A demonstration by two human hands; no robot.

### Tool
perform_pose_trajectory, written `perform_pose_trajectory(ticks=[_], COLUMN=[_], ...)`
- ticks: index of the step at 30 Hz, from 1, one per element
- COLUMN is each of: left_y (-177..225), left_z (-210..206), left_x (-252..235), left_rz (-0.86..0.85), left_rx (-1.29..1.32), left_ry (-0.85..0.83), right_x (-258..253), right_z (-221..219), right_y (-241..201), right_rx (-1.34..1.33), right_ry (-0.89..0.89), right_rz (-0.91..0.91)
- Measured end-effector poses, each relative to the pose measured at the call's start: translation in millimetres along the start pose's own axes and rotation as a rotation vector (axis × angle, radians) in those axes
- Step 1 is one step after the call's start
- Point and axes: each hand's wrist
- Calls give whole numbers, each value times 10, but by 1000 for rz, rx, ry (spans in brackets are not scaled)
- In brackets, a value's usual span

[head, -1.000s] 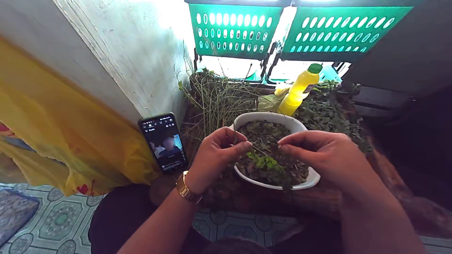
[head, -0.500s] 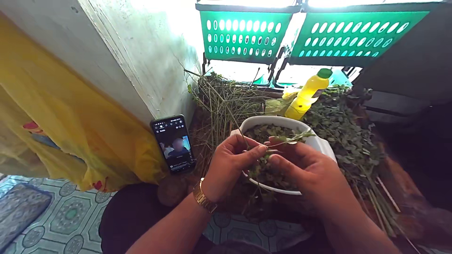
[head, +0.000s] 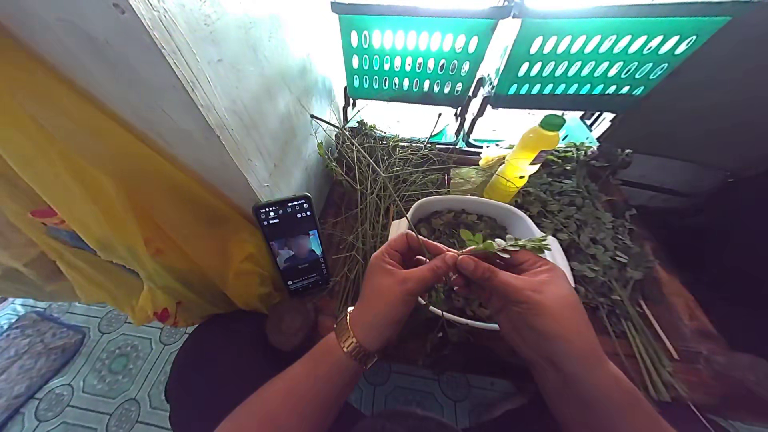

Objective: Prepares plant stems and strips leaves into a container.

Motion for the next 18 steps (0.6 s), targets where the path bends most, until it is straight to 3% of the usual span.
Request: perform_pose_trajectory(ticks=[6, 10, 14, 18], left_y=[49, 62, 86, 117], left_z=[15, 30, 86, 115], left_x=[-28, -61, -64, -101], left_rz=[-11, -18, -46, -49], left_rx=[8, 34, -8, -8], left_ry=[69, 119, 107, 142], right_x=[-30, -111, -180, -205], right_z=[55, 145, 291, 475], right_y=[-30, -63, -94, -229], right_rx=[33, 191, 473, 1073], right_ry=[0, 3, -27, -79], right_rz=[-10, 15, 117, 82])
Point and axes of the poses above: each hand's wrist, its own x-axis away from the middle knuckle, its own z-axis out of the back of the hand, y = z × x, and after that the axes turned 7 degrees about x, right-handed
